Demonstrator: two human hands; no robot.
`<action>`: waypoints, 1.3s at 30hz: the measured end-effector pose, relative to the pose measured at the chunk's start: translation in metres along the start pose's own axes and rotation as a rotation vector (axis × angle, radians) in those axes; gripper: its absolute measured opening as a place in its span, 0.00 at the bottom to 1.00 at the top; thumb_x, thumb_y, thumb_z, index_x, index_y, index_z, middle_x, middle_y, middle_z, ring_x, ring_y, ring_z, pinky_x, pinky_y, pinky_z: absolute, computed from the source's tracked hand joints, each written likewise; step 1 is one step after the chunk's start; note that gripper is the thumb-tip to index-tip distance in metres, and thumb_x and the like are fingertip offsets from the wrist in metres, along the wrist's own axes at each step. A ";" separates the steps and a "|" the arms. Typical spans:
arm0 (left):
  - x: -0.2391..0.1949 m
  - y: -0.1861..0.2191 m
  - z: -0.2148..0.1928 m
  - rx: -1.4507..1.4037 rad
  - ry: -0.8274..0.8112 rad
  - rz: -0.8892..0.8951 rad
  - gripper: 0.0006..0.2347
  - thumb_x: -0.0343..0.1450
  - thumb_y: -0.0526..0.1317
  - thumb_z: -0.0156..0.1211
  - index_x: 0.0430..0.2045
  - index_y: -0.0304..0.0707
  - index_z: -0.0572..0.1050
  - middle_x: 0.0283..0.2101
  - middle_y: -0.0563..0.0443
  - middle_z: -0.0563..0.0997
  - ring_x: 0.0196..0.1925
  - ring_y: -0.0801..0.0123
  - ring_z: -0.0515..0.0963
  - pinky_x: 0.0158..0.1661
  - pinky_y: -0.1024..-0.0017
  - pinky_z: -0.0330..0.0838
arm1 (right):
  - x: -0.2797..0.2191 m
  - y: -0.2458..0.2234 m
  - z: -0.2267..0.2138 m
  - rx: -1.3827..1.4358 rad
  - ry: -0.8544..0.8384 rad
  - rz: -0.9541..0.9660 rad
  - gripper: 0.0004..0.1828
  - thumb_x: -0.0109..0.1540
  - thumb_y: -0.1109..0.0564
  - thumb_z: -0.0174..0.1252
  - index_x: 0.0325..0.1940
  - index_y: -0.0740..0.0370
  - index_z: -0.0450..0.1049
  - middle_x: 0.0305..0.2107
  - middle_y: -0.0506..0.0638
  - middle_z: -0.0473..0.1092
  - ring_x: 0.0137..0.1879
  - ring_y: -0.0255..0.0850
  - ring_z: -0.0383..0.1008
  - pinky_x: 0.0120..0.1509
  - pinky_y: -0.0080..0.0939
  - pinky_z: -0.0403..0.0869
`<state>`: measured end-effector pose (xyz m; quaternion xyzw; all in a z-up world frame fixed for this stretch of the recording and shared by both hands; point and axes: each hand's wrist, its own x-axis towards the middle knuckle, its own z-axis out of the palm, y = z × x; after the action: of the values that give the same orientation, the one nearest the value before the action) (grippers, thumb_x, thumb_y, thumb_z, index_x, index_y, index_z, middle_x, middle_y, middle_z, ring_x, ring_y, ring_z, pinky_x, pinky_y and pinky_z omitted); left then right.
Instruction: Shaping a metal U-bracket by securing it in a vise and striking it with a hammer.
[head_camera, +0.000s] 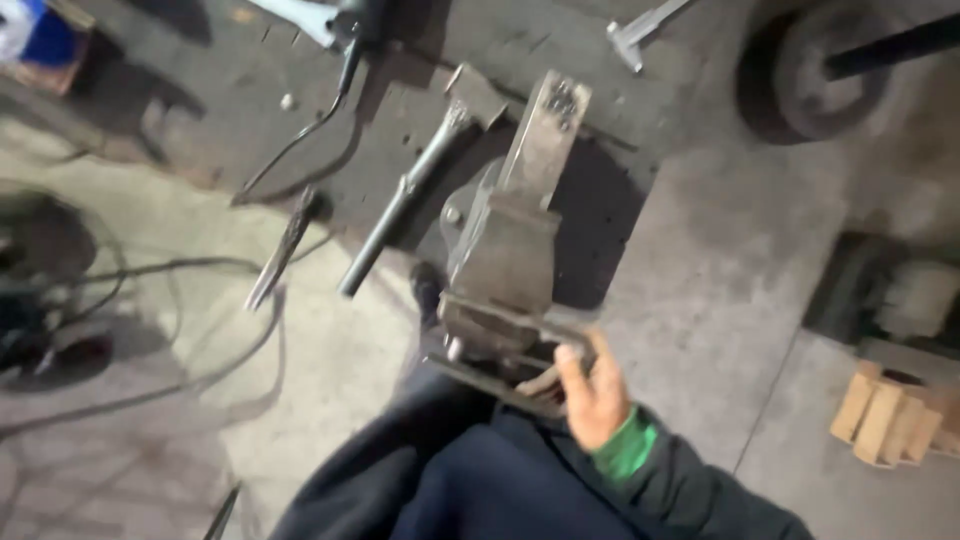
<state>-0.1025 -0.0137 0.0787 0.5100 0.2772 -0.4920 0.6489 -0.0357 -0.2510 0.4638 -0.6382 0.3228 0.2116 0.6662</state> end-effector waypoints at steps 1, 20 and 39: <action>-0.010 -0.004 -0.012 0.008 0.025 0.016 0.14 0.72 0.41 0.49 0.49 0.38 0.75 0.43 0.47 0.86 0.45 0.64 0.85 0.42 0.66 0.75 | -0.009 0.002 -0.011 0.009 -0.021 -0.008 0.16 0.69 0.55 0.43 0.57 0.66 0.62 0.30 0.56 0.79 0.29 0.41 0.81 0.33 0.36 0.77; -0.329 0.351 0.121 1.287 -0.016 1.316 0.15 0.71 0.42 0.66 0.49 0.35 0.76 0.39 0.44 0.79 0.37 0.51 0.81 0.37 0.61 0.75 | -0.006 -0.024 -0.032 0.165 -0.321 -0.116 0.23 0.71 0.41 0.41 0.50 0.65 0.67 0.21 0.64 0.76 0.24 0.48 0.78 0.29 0.41 0.76; -0.306 0.338 0.144 0.815 -0.009 1.195 0.12 0.70 0.33 0.66 0.47 0.33 0.81 0.31 0.43 0.78 0.29 0.60 0.79 0.33 0.69 0.72 | -0.004 -0.046 -0.040 0.091 0.083 -0.501 0.19 0.73 0.46 0.45 0.45 0.65 0.71 0.22 0.46 0.66 0.28 0.32 0.64 0.35 0.34 0.65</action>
<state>0.0776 -0.0412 0.5206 0.7738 -0.2571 -0.1192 0.5665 -0.0133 -0.2944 0.5002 -0.6758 0.1906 -0.0012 0.7120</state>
